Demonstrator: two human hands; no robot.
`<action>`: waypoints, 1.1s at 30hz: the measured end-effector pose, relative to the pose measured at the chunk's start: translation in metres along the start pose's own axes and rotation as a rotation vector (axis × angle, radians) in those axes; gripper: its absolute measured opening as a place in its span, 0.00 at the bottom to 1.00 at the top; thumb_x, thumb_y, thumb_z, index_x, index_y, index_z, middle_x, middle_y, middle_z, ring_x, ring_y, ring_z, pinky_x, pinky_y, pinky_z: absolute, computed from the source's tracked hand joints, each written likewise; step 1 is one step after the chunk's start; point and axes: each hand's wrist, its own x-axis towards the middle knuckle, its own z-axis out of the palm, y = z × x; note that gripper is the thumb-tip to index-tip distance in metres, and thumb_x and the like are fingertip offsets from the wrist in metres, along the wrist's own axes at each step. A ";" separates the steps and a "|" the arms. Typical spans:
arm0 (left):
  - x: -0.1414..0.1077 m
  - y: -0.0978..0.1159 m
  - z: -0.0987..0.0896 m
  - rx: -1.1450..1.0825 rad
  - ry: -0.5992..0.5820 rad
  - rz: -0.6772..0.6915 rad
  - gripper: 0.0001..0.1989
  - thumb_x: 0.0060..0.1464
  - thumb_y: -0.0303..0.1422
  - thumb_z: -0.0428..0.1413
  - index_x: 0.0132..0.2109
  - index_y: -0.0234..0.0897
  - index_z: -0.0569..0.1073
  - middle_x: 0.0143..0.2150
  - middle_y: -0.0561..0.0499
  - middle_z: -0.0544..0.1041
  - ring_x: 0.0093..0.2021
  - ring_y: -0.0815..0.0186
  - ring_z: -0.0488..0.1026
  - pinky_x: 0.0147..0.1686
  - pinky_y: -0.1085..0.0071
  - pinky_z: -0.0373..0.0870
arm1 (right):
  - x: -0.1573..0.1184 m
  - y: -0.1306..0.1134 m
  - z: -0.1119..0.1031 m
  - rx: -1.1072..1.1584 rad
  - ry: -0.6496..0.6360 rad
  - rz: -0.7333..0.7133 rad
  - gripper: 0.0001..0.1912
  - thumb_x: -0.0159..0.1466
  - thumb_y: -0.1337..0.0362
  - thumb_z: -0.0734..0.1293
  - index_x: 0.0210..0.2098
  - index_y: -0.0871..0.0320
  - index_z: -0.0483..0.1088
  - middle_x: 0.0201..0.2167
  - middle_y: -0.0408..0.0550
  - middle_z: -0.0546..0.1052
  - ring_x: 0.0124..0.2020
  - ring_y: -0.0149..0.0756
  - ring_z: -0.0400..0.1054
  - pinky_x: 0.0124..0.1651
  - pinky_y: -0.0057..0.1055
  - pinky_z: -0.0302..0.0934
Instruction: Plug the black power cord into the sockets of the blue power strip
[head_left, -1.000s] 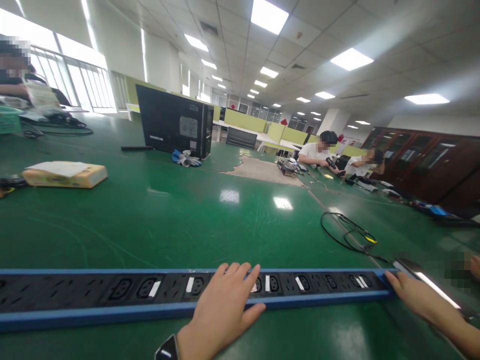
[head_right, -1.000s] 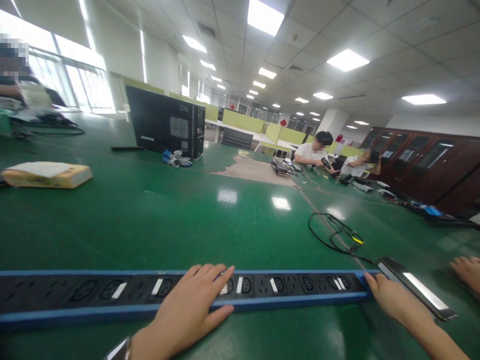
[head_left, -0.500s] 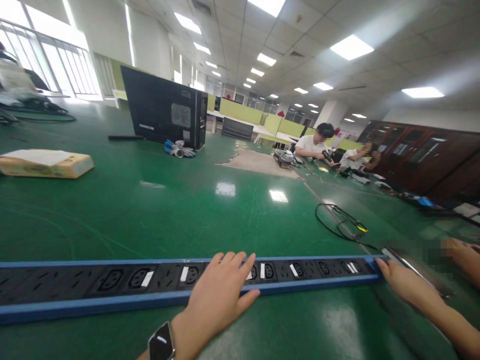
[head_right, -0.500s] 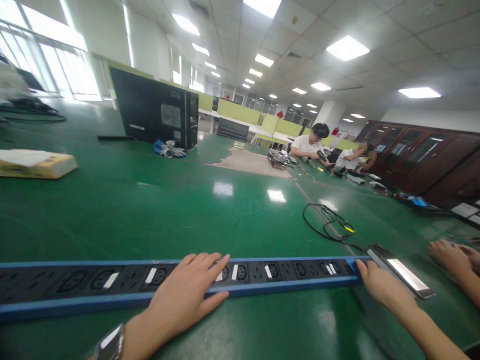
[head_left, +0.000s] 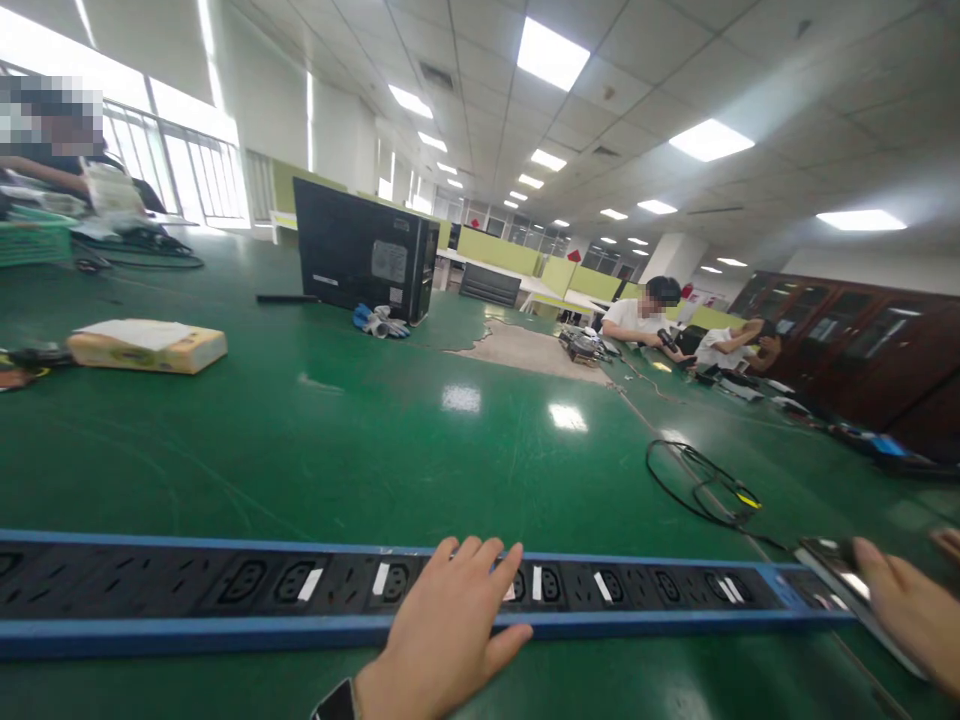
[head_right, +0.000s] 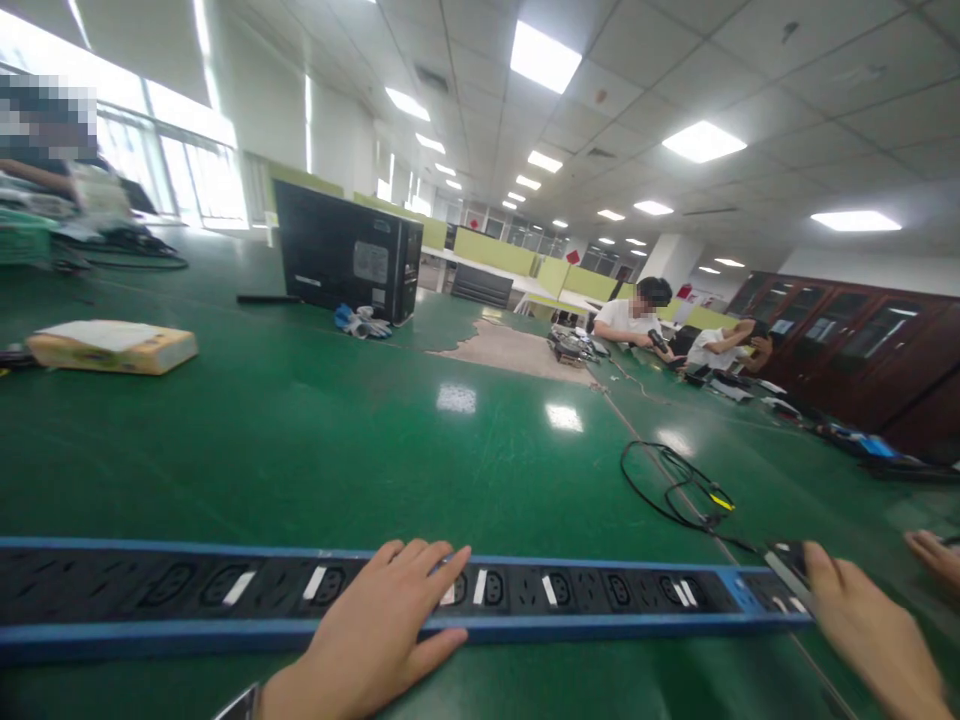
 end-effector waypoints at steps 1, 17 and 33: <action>0.000 0.000 0.000 0.006 0.002 0.004 0.30 0.56 0.47 0.53 0.63 0.44 0.62 0.56 0.46 0.71 0.53 0.52 0.67 0.55 0.51 0.62 | -0.005 -0.006 -0.009 0.049 -0.041 0.094 0.36 0.64 0.42 0.46 0.39 0.59 0.75 0.38 0.73 0.76 0.34 0.55 0.73 0.38 0.47 0.63; -0.002 0.000 0.000 0.039 0.016 0.049 0.29 0.58 0.46 0.52 0.63 0.40 0.61 0.55 0.44 0.71 0.53 0.52 0.67 0.53 0.54 0.60 | -0.127 -0.216 -0.029 0.224 -0.443 -0.466 0.31 0.65 0.41 0.52 0.20 0.57 0.65 0.19 0.43 0.68 0.25 0.35 0.62 0.29 0.28 0.50; -0.001 0.000 0.003 0.026 0.049 0.052 0.30 0.57 0.47 0.54 0.63 0.40 0.61 0.54 0.44 0.71 0.52 0.52 0.66 0.52 0.54 0.60 | -0.139 -0.275 -0.024 0.193 -0.604 -0.474 0.32 0.64 0.41 0.51 0.14 0.56 0.59 0.13 0.41 0.61 0.18 0.30 0.55 0.24 0.27 0.45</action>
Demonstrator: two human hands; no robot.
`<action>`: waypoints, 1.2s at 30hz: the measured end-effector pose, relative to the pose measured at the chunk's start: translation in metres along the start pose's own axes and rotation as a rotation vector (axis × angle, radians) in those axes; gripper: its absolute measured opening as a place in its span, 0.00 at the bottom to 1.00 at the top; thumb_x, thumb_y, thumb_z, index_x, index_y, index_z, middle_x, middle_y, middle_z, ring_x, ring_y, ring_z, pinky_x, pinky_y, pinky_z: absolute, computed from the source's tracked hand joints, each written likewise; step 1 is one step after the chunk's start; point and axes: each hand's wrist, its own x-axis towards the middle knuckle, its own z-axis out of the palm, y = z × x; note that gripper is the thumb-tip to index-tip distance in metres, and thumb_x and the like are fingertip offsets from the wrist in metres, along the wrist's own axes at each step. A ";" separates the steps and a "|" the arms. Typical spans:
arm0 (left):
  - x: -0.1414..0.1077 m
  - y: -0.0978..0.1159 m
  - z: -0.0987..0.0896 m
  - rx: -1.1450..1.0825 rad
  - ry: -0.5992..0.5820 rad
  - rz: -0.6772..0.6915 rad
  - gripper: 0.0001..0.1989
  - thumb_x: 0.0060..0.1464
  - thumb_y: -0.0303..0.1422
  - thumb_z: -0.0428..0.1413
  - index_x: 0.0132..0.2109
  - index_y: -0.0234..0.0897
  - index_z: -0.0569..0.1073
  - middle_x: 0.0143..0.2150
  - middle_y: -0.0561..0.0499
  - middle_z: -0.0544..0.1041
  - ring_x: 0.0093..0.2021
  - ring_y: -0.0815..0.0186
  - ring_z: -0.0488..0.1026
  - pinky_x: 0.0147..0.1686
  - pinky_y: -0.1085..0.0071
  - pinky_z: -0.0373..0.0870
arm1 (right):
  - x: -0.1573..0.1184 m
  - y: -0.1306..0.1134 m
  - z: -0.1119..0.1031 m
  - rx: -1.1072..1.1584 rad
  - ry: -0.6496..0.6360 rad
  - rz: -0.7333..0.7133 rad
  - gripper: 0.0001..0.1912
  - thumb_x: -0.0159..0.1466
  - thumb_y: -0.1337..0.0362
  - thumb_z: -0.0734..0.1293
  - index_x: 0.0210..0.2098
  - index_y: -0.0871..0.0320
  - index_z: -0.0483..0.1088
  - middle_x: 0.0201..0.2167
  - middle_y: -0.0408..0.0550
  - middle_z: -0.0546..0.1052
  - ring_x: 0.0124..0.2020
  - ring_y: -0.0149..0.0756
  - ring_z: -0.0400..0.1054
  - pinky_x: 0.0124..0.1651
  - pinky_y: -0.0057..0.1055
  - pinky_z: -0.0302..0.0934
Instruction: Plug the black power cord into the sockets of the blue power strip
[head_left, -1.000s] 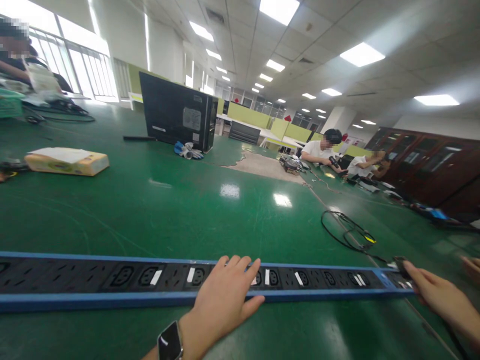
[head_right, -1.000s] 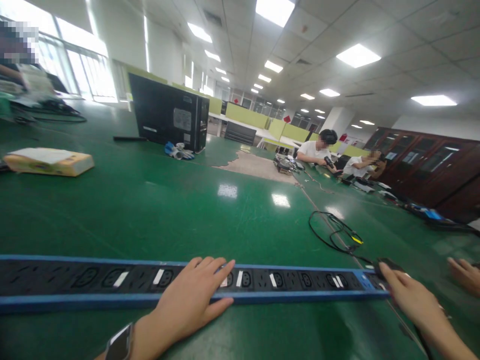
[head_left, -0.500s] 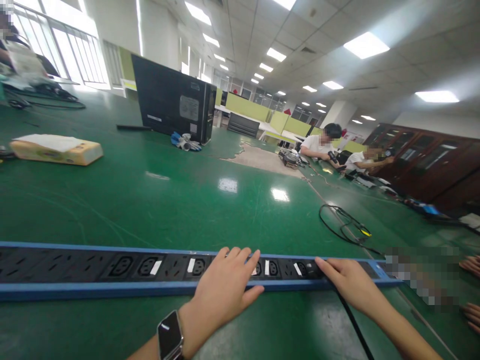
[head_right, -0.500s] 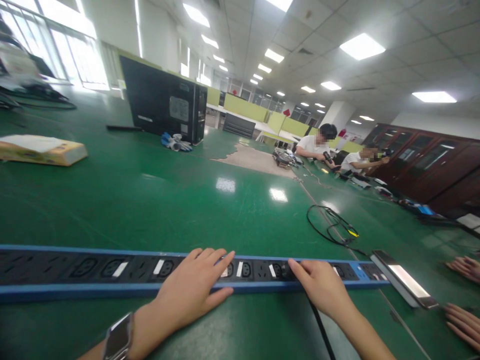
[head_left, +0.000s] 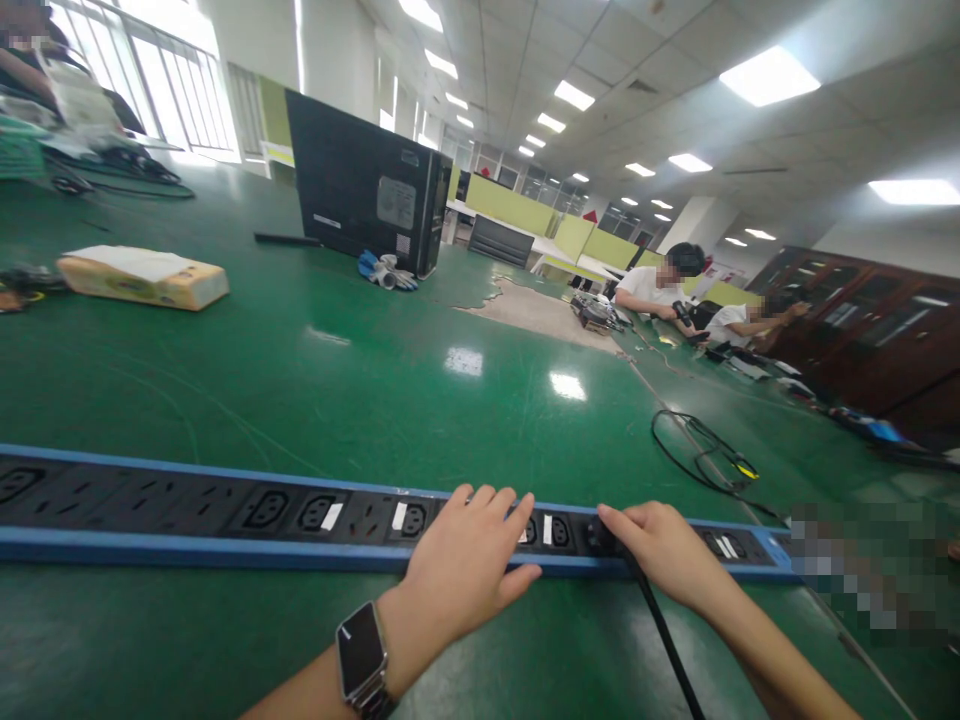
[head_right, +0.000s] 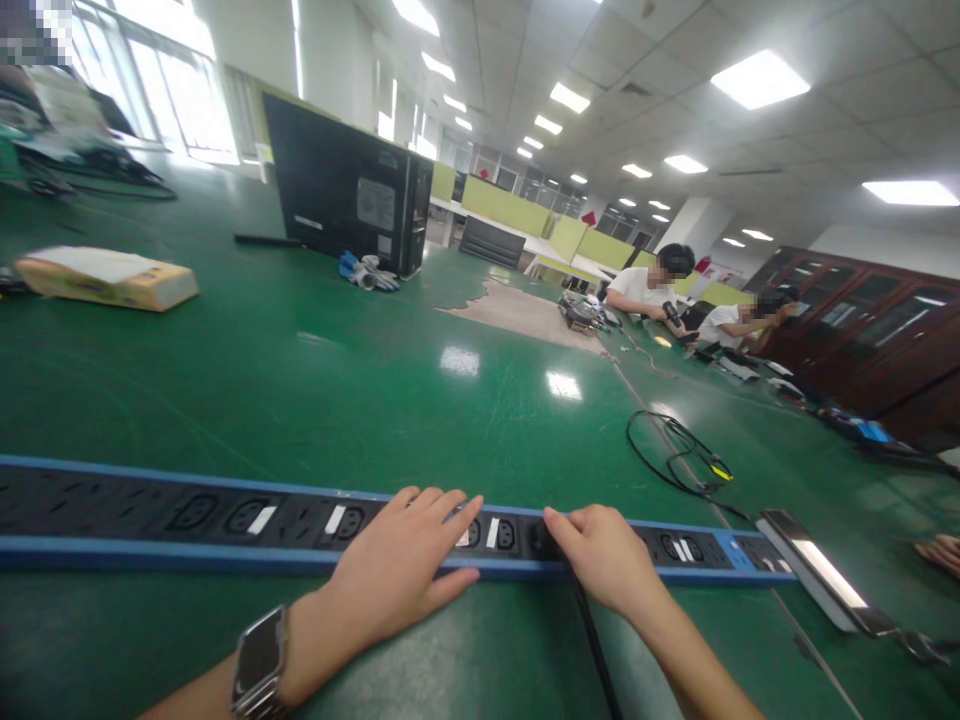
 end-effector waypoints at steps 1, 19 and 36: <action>0.000 0.000 0.000 -0.002 0.001 -0.003 0.30 0.56 0.47 0.54 0.62 0.39 0.61 0.54 0.44 0.71 0.52 0.52 0.66 0.52 0.54 0.60 | 0.000 -0.001 0.000 0.003 -0.013 -0.006 0.32 0.64 0.41 0.51 0.14 0.56 0.58 0.13 0.41 0.59 0.18 0.29 0.54 0.24 0.27 0.45; -0.002 -0.002 0.003 -0.036 -0.011 -0.021 0.31 0.56 0.48 0.53 0.63 0.41 0.62 0.57 0.43 0.70 0.54 0.50 0.66 0.55 0.49 0.60 | 0.008 -0.014 -0.003 -0.159 -0.035 -0.005 0.33 0.65 0.44 0.53 0.13 0.57 0.64 0.12 0.44 0.64 0.16 0.28 0.54 0.23 0.28 0.42; -0.001 0.002 -0.001 -0.024 -0.003 -0.018 0.30 0.57 0.47 0.53 0.61 0.37 0.63 0.54 0.43 0.71 0.52 0.51 0.67 0.53 0.50 0.62 | 0.004 -0.005 0.013 -0.020 -0.011 -0.021 0.29 0.62 0.43 0.56 0.14 0.57 0.61 0.12 0.40 0.58 0.17 0.29 0.52 0.24 0.28 0.41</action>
